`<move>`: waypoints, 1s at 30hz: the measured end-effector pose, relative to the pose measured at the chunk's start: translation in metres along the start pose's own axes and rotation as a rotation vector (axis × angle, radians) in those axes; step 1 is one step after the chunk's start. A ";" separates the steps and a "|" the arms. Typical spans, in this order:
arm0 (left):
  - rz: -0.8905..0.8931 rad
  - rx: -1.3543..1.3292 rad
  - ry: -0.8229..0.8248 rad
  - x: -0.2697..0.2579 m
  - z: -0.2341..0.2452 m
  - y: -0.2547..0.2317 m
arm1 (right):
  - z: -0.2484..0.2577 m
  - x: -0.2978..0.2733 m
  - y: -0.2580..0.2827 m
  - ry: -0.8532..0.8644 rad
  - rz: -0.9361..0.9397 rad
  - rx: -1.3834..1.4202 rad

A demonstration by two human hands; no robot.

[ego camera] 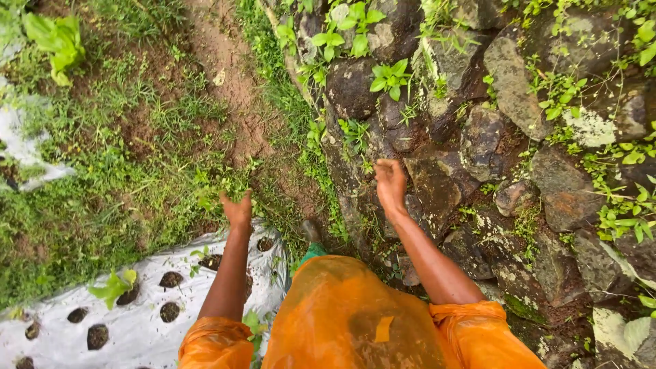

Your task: The person pulls weeds by hand from the crevices of a stone wall and from the ground beside it. They gather the uprooted plants into a small bunch and continue removing more weeds along the wall.

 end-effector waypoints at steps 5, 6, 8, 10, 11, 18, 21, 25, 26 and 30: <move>-0.645 0.091 0.288 -0.104 -0.105 -0.205 | 0.037 0.067 0.146 -0.307 0.843 -0.511; -0.659 0.098 0.299 -0.126 -0.119 -0.247 | 0.041 0.081 0.166 -0.326 0.842 -0.508; -0.847 0.060 0.441 -0.190 -0.154 -0.333 | 0.033 0.101 0.208 -0.328 0.960 -0.823; -0.896 0.078 0.487 -0.212 -0.206 -0.381 | 0.039 0.138 0.218 -0.348 0.936 -0.948; -0.942 0.086 0.520 -0.226 -0.233 -0.407 | 0.041 0.158 0.223 -0.354 0.917 -1.071; -1.113 0.016 0.479 -0.264 -0.322 -0.524 | 0.055 0.227 0.198 -0.501 1.082 -1.343; -1.145 0.065 0.415 -0.261 -0.352 -0.536 | 0.060 0.230 0.187 -0.610 1.145 -1.377; -0.983 -0.026 0.504 -0.261 -0.364 -0.536 | 0.060 0.226 0.188 -0.657 1.157 -1.375; -0.956 -0.077 0.529 -0.260 -0.366 -0.536 | 0.059 0.227 0.188 -0.675 1.176 -1.380; -1.005 -0.146 0.463 -0.242 -0.382 -0.541 | 0.064 0.225 0.179 -0.692 1.256 -1.351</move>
Point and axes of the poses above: each hand's wrist, its own x-axis towards the middle knuckle, its own z-axis out of the back of the hand, y = z × x, the point moved 9 cm from there along x, towards the middle knuckle, and after that the axes turned 15 degrees about x, right-handed, at the moved point
